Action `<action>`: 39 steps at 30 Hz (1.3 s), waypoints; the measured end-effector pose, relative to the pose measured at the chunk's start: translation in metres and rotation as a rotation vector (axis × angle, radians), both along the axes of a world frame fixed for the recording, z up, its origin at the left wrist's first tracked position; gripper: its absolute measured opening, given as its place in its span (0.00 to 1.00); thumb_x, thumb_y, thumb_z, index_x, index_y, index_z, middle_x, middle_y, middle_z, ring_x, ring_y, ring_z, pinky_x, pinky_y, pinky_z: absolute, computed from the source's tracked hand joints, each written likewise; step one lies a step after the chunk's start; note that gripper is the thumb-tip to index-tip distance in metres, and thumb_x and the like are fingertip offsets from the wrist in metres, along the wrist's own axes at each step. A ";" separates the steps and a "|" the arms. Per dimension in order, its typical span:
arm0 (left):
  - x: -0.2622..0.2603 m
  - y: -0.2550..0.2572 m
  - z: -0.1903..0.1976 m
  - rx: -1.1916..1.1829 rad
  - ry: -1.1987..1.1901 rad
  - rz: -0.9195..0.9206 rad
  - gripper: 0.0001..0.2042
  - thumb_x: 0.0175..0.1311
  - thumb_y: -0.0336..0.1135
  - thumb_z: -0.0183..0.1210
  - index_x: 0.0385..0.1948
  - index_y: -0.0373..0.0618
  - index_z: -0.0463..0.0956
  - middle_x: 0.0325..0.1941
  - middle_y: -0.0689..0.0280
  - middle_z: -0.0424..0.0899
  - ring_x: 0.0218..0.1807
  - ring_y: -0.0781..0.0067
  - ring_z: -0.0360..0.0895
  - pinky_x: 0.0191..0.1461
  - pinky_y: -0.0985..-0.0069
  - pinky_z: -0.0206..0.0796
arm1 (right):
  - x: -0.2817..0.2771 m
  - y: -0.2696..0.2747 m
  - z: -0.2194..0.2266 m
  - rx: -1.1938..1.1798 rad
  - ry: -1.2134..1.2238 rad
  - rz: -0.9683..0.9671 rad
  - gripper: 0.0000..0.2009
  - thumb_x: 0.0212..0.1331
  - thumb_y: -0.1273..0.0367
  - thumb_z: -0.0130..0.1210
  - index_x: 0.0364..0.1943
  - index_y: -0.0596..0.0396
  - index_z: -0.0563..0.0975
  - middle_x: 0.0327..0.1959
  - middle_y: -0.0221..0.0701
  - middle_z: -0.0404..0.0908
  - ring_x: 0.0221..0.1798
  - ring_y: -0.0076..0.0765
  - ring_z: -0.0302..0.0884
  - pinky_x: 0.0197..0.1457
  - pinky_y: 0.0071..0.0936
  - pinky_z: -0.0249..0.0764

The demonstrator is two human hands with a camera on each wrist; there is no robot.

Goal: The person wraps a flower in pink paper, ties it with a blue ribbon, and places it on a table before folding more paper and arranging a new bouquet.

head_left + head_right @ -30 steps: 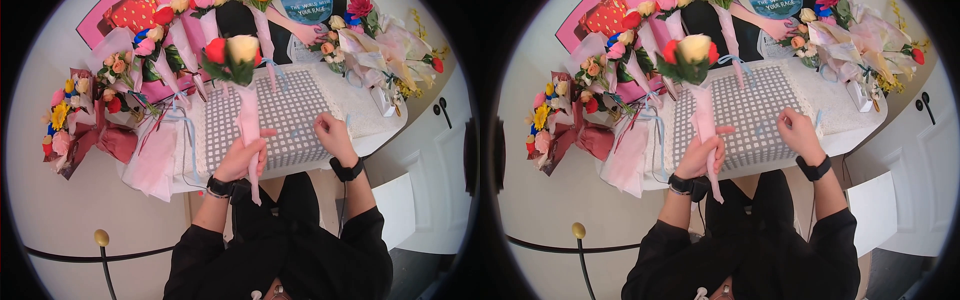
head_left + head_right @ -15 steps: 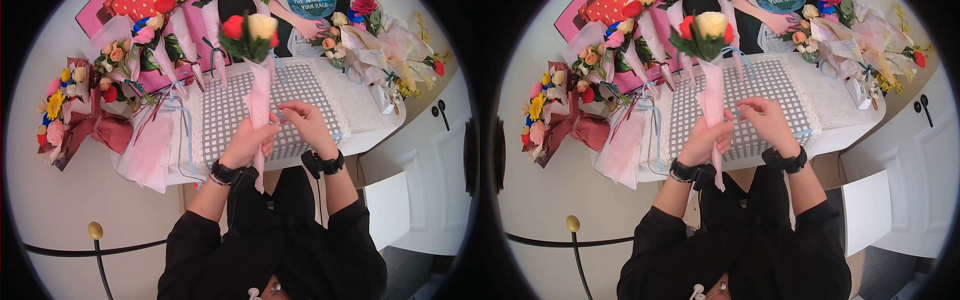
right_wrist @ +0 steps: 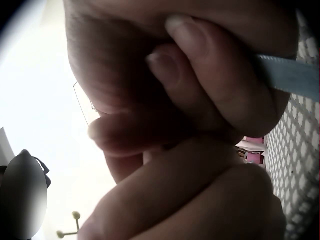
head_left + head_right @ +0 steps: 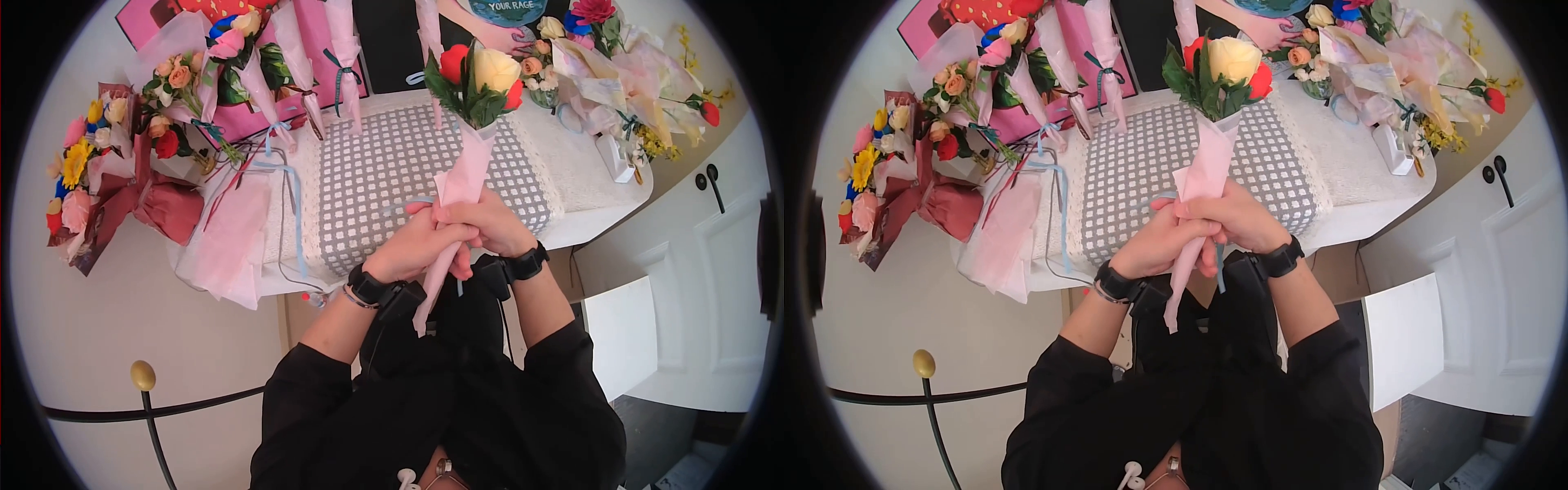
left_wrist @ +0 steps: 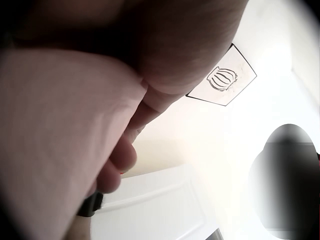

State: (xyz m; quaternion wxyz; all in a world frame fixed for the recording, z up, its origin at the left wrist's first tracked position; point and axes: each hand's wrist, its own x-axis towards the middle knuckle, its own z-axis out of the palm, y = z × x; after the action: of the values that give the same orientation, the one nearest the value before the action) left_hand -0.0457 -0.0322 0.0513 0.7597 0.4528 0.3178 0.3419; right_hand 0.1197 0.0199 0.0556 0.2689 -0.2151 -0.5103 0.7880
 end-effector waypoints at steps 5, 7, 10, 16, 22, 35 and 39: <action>-0.008 -0.004 -0.014 0.341 0.263 0.194 0.14 0.73 0.39 0.54 0.46 0.36 0.77 0.36 0.64 0.83 0.35 0.73 0.83 0.38 0.75 0.77 | -0.001 -0.005 0.001 -0.108 0.146 -0.131 0.14 0.64 0.71 0.58 0.50 0.63 0.74 0.47 0.40 0.82 0.50 0.30 0.82 0.51 0.29 0.80; -0.010 -0.008 -0.010 0.169 0.140 0.439 0.15 0.73 0.42 0.55 0.45 0.36 0.77 0.40 0.65 0.84 0.41 0.79 0.80 0.40 0.78 0.74 | 0.005 0.003 -0.004 -0.093 0.103 -0.136 0.14 0.64 0.71 0.58 0.51 0.62 0.74 0.47 0.38 0.82 0.49 0.30 0.82 0.50 0.28 0.80; -0.005 -0.002 -0.026 0.155 -0.146 0.553 0.16 0.75 0.43 0.53 0.44 0.37 0.80 0.45 0.67 0.85 0.43 0.80 0.78 0.41 0.80 0.71 | 0.002 -0.002 -0.005 -0.089 0.068 -0.160 0.14 0.64 0.71 0.58 0.50 0.61 0.75 0.47 0.36 0.83 0.47 0.30 0.82 0.47 0.26 0.80; -0.018 0.007 -0.025 0.582 0.465 0.724 0.15 0.73 0.40 0.55 0.43 0.36 0.83 0.44 0.65 0.86 0.32 0.77 0.75 0.37 0.78 0.69 | 0.001 0.002 -0.003 -0.071 0.020 -0.172 0.11 0.65 0.68 0.57 0.47 0.59 0.76 0.41 0.32 0.82 0.40 0.26 0.82 0.38 0.24 0.78; 0.000 -0.023 0.007 0.897 0.773 0.752 0.10 0.63 0.28 0.61 0.44 0.37 0.83 0.37 0.60 0.84 0.29 0.64 0.78 0.36 0.74 0.72 | -0.020 0.003 -0.021 0.038 0.004 -0.475 0.08 0.69 0.66 0.53 0.44 0.56 0.76 0.32 0.28 0.82 0.19 0.11 0.64 0.18 0.13 0.55; -0.005 -0.039 -0.048 1.253 0.600 0.616 0.15 0.56 0.21 0.60 0.47 0.38 0.83 0.45 0.57 0.86 0.46 0.60 0.84 0.51 0.69 0.76 | -0.015 -0.010 0.009 -0.072 0.305 -0.486 0.09 0.72 0.64 0.51 0.43 0.54 0.77 0.37 0.34 0.85 0.27 0.19 0.72 0.26 0.18 0.64; -0.015 -0.033 -0.061 0.806 0.318 0.518 0.10 0.66 0.25 0.58 0.47 0.37 0.83 0.43 0.59 0.87 0.44 0.71 0.84 0.48 0.75 0.75 | -0.009 -0.015 0.014 -0.074 0.327 -0.414 0.09 0.71 0.63 0.51 0.43 0.53 0.77 0.36 0.34 0.85 0.29 0.18 0.75 0.25 0.17 0.61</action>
State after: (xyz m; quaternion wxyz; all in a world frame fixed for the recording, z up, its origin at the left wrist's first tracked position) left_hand -0.0605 -0.0650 -0.0101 0.3569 0.6628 0.3745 0.5414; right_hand 0.1104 0.0048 0.0695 0.4953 -0.1943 -0.3761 0.7586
